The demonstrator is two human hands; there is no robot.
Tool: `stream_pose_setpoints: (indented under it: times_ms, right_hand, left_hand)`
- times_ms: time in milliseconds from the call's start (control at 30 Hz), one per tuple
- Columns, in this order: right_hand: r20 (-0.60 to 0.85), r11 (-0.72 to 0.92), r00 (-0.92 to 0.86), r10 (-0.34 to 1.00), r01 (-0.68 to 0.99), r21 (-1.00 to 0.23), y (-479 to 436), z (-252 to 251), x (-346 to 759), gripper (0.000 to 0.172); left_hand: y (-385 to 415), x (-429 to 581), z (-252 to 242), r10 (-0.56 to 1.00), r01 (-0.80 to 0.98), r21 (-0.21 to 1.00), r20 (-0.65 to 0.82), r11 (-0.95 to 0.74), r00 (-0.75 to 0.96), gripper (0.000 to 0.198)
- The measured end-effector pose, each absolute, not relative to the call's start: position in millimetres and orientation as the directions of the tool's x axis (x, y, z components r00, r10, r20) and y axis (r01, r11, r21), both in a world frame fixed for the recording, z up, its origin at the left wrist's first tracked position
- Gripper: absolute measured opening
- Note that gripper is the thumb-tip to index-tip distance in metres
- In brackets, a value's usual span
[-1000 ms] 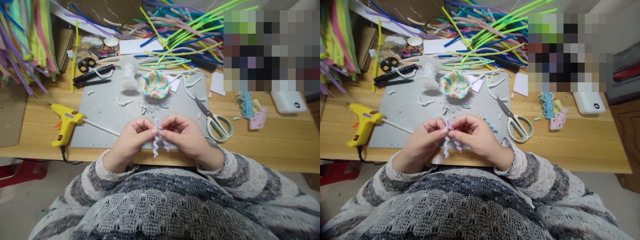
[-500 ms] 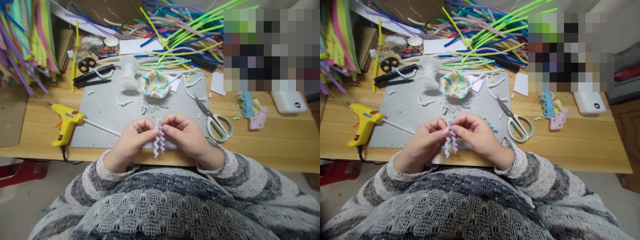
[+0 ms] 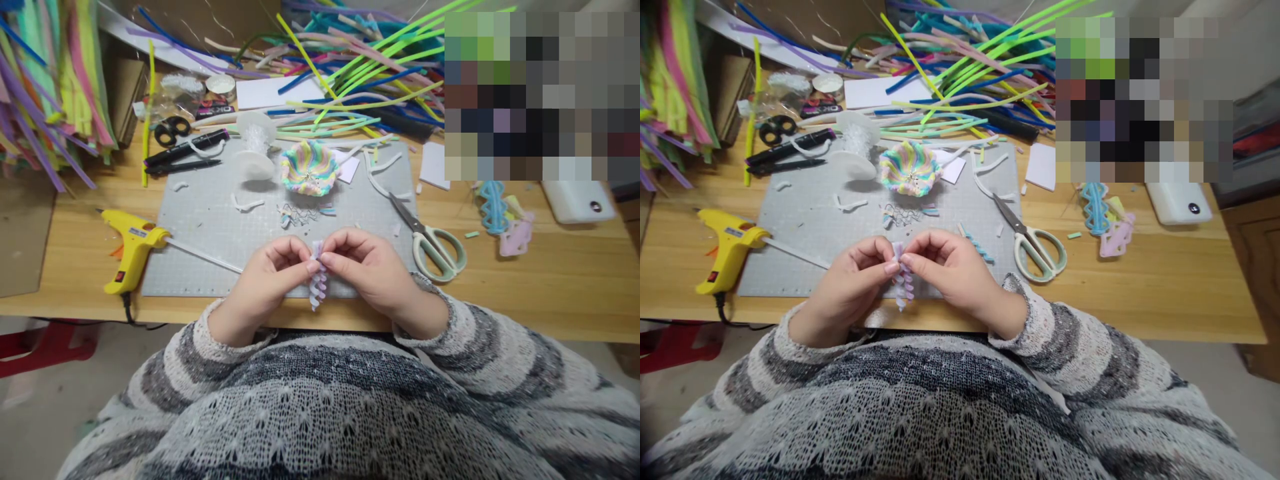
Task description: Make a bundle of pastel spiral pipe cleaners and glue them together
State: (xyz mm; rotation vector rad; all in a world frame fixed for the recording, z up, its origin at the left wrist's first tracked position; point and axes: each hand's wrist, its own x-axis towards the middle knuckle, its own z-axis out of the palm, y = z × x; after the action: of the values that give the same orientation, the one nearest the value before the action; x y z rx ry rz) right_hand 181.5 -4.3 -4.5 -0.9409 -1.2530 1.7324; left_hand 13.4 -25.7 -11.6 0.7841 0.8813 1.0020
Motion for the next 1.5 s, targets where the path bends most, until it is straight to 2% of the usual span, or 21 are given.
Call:
stream_pose_setpoints:
  times_ms: [300, 567, 800, 1067, 1167, 1433, 1500]
  right_hand:
    - [-0.118, -0.206, -0.415, 0.902, -0.175, -0.963, -3.9, -3.5, 181.5, 0.018]
    - [-0.13, -0.24, -0.444, 0.887, -0.2, -0.95, -4.5, -2.0, 181.4, 0.011]
    - [-0.158, -0.295, -0.498, 0.853, -0.208, -0.933, -6.0, -1.3, 182.9, 0.013]
    - [-0.174, -0.346, -0.557, 0.812, -0.218, -0.913, -8.2, -2.4, 183.9, 0.016]
    - [-0.174, -0.348, -0.564, 0.807, -0.215, -0.913, -8.4, -2.8, 184.0, 0.015]
    - [-0.202, -0.375, -0.577, 0.791, -0.196, -0.906, -7.9, -0.1, 184.5, 0.021]
    - [-0.207, -0.379, -0.573, 0.793, -0.197, -0.904, -7.9, 0.7, 184.2, 0.022]
  left_hand:
    - [-26.2, 16.4, -9.4, 0.972, -0.35, 0.91, -0.177, 0.222, 0.157, 0.027]
    - [-27.3, 16.6, -8.1, 0.976, -0.363, 0.907, -0.175, 0.212, 0.133, 0.016]
    - [-26.6, 13.4, -7.9, 0.938, -0.402, 0.853, -0.258, 0.334, 0.231, 0.024]
    - [-26.0, 9.7, -5.9, 0.84, -0.513, 0.674, -0.34, 0.532, 0.423, 0.026]
    - [-26.1, 9.4, -5.3, 0.823, -0.519, 0.645, -0.366, 0.561, 0.435, 0.029]
    - [-26.0, 10.3, -7.3, 0.806, -0.511, 0.626, -0.411, 0.589, 0.425, 0.018]
    - [-25.9, 10.6, -6.7, 0.806, -0.517, 0.621, -0.408, 0.589, 0.428, 0.021]
